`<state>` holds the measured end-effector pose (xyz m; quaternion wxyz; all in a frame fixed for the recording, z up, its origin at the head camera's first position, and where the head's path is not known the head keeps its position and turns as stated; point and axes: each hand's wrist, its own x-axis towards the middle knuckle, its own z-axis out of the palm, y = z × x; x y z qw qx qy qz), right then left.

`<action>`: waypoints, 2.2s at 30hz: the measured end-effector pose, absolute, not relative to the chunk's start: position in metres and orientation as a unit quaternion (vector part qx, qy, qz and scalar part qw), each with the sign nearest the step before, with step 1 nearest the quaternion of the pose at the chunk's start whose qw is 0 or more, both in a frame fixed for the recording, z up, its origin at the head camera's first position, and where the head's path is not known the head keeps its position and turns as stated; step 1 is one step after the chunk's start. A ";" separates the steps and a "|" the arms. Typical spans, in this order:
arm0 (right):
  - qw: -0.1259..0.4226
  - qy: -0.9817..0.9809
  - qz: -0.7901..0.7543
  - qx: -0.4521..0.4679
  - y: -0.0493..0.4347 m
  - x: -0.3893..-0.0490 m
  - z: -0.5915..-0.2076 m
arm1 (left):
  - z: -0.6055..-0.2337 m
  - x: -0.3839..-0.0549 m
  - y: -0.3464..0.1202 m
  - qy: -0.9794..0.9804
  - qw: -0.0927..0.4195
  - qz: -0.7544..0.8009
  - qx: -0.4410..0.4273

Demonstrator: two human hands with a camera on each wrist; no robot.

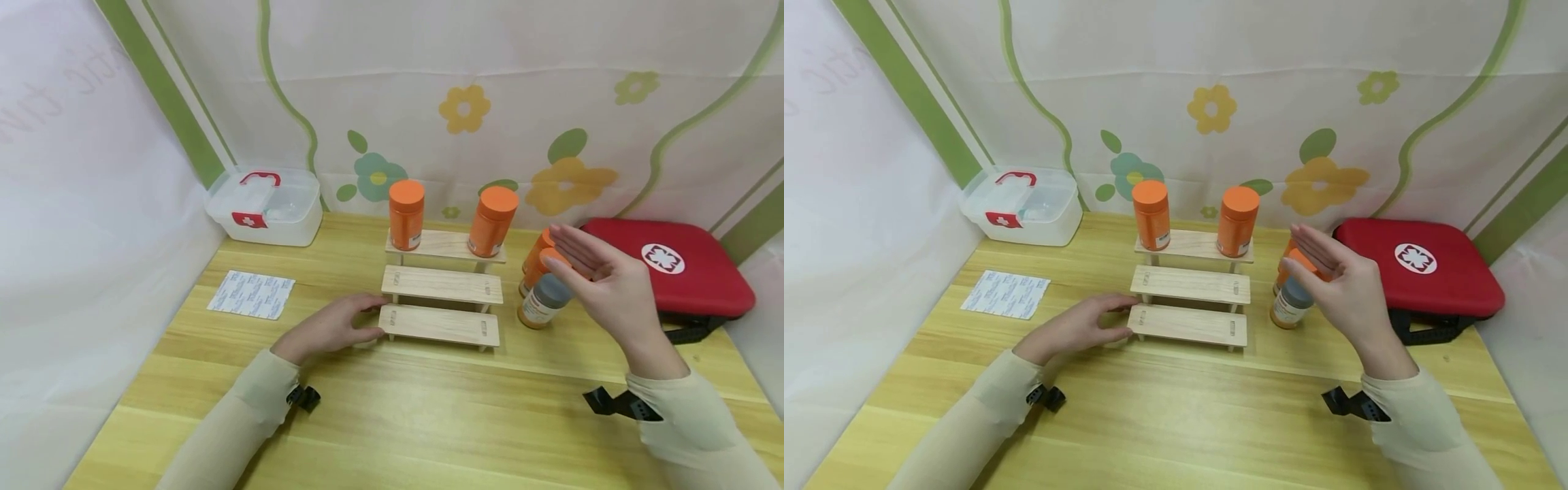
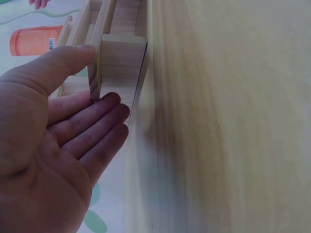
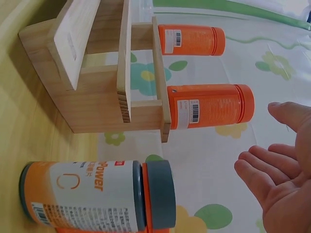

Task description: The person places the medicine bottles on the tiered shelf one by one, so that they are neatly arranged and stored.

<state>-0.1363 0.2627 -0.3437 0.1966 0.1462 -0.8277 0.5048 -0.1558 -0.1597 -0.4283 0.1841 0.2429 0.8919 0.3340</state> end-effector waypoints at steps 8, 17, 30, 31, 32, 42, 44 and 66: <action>0.206 -0.841 0.483 0.134 0.276 -0.124 -0.348 | -0.430 -0.156 -0.161 0.894 0.181 0.331 0.242; 0.193 -0.846 0.480 0.125 0.290 -0.116 -0.355 | -0.430 -0.156 -0.161 0.894 0.180 0.331 0.242; 0.152 -0.862 0.479 0.069 0.309 -0.106 -0.381 | -0.429 -0.156 -0.159 0.896 0.181 0.325 0.242; 0.145 -0.865 0.477 0.061 0.310 -0.105 -0.384 | -0.429 -0.156 -0.159 0.896 0.182 0.326 0.241; 0.140 -0.866 0.476 0.056 0.311 -0.105 -0.386 | -0.429 -0.156 -0.159 0.895 0.183 0.328 0.240; 0.126 -0.882 0.453 0.035 0.317 -0.101 -0.403 | -0.427 -0.155 -0.159 0.895 0.186 0.331 0.236; 0.122 -0.882 0.453 0.031 0.318 -0.101 -0.405 | -0.427 -0.155 -0.159 0.895 0.186 0.329 0.236; 0.052 -0.877 0.477 -0.009 0.311 -0.115 -0.433 | -0.428 -0.155 -0.159 0.894 0.181 0.332 0.242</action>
